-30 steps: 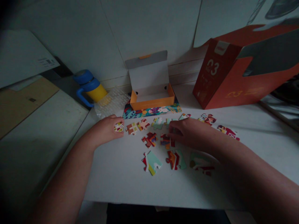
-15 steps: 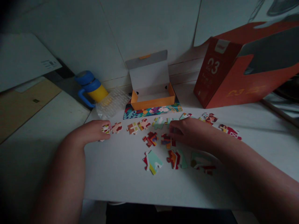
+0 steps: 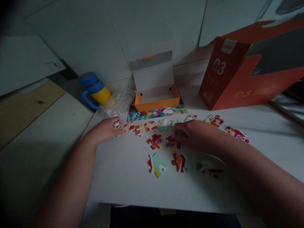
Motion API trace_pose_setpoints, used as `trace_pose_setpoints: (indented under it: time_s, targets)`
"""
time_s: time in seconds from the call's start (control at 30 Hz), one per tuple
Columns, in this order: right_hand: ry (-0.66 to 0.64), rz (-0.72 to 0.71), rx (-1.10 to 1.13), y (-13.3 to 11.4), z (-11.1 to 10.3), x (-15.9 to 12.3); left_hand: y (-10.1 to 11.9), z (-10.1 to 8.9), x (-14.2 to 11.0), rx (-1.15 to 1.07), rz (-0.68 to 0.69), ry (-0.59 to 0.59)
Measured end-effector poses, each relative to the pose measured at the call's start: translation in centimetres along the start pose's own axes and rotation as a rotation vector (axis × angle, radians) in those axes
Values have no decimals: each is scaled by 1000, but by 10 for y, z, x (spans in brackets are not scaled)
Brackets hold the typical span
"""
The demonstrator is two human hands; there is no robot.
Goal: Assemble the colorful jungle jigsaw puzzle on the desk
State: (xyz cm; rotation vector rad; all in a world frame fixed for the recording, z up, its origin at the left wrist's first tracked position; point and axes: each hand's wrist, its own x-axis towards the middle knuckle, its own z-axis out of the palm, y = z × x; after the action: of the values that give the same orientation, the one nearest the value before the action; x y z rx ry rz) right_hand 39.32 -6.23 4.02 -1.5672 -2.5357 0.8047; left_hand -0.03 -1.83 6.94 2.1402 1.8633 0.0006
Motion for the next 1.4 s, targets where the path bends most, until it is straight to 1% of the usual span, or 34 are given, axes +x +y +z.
trace_pose_setpoints:
  time_s: [0.07, 0.17, 0.27, 0.33, 0.4, 0.43, 0.53, 0.63, 0.73, 0.8, 0.9, 1.0, 1.13, 1.27, 1.4]
  targets:
    - [6, -8, 5, 0, 0, 0, 2, 4, 2, 2, 38, 35]
    - [10, 5, -9, 2, 1, 1, 1, 4, 1, -69, 36, 24]
    - [-3, 16, -9, 3, 1, 1, -9, -6, -4, -186, -29, -31]
    - [4, 11, -11, 3, 1, 0, -20, -16, -8, -222, -79, -37]
    - [11, 6, -29, 2, 1, 0, -34, -26, -12, -178, -114, -15]
    - [13, 9, -40, 1, 0, 0, -42, -30, -14, -121, -145, -8]
    - [4, 17, -57, -1, 0, 0, -62, -38, -16, 53, -288, -45]
    - [3, 11, -29, 0, 0, 1, -72, -38, -16, 110, -385, -120]
    - [2, 6, -13, 1, 1, 1, -70, -33, -13, -21, -402, -200]
    - [-1, 10, -16, 2, 2, 1, -65, -26, -9, -107, -378, -210]
    - [1, 11, -11, 3, 3, 1, -56, -16, -1, -113, -316, -129]
    - [-4, 6, -16, 4, 3, 2, -53, -13, 4, -62, -272, -47]
    - [-11, 33, -39, 2, 2, 1, -56, -21, 3, -26, -311, 5]
    - [-15, 38, -33, -1, 0, 0, -60, -28, -1, 57, -367, 92]
    - [-22, 47, -47, -2, 0, -1, -60, -30, -1, 87, -362, 131]
